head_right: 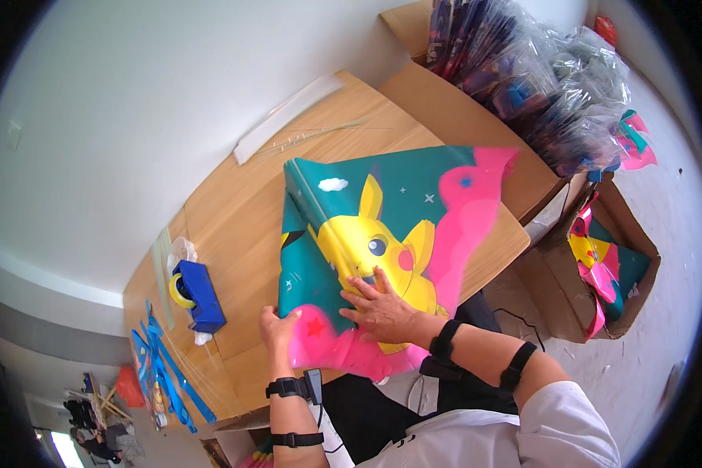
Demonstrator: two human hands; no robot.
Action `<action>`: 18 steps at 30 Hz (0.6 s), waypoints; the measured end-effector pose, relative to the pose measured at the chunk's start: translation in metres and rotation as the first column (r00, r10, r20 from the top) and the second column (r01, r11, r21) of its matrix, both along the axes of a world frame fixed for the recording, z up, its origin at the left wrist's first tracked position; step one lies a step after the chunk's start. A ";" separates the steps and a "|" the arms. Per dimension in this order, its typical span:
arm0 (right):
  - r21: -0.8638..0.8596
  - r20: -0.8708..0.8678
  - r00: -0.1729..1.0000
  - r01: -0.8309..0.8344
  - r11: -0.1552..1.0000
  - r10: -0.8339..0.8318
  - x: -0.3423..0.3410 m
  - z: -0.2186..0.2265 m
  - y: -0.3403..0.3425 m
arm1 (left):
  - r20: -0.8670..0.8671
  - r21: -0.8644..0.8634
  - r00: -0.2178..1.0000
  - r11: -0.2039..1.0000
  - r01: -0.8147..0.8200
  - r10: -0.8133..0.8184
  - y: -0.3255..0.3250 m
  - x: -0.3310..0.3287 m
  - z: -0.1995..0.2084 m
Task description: The recorder is assembling a Pikachu-themed kite by stringing connectors and attaching structural sticks.
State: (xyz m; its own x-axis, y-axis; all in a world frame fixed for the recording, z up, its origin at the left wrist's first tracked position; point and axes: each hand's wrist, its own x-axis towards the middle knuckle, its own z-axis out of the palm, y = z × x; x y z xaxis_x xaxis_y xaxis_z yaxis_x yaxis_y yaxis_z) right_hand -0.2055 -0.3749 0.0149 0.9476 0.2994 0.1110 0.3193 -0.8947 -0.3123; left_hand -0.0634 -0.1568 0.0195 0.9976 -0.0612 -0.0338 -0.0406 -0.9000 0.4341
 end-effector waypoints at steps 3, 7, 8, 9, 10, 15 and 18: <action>0.055 -0.004 0.999 -0.049 0.997 0.050 0.004 0.003 -0.010 | -0.181 -0.005 0.983 1.000 -0.027 0.025 -0.002 0.013 0.002; 0.258 0.072 0.997 -0.030 0.966 0.012 0.020 0.017 -0.031 | -0.279 -0.011 0.960 1.000 -0.011 0.008 -0.005 0.017 0.003; 0.344 0.098 0.995 0.000 0.939 -0.036 0.026 0.019 -0.034 | -0.268 0.014 0.963 1.000 -0.008 0.012 -0.008 0.017 0.005; 0.473 0.000 0.998 0.052 0.879 -0.059 0.033 0.022 -0.033 | -0.258 0.024 0.966 1.000 -0.001 0.007 -0.009 0.016 0.006; 0.587 -0.100 0.993 0.114 0.802 -0.068 0.040 0.027 -0.031 | -0.249 0.034 0.969 0.999 0.006 0.002 -0.012 0.015 0.007; 0.505 0.293 0.881 0.188 0.842 -0.373 0.089 0.015 -0.046 | -0.217 -0.100 0.972 0.993 0.068 -0.088 0.006 0.024 -0.015; 0.429 0.338 0.761 0.400 0.810 -0.554 0.120 -0.013 -0.130 | -0.247 -0.140 0.966 0.989 0.045 -0.079 0.010 0.029 -0.020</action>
State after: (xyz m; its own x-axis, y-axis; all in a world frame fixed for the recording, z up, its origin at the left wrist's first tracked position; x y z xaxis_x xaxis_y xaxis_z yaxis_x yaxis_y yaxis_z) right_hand -0.0860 -0.5048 0.0020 0.7837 -0.3036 0.5418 0.0451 -0.8422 -0.5373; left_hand -0.0348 -0.1473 -0.0007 0.9519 -0.1434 -0.2707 0.0316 -0.8331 0.5523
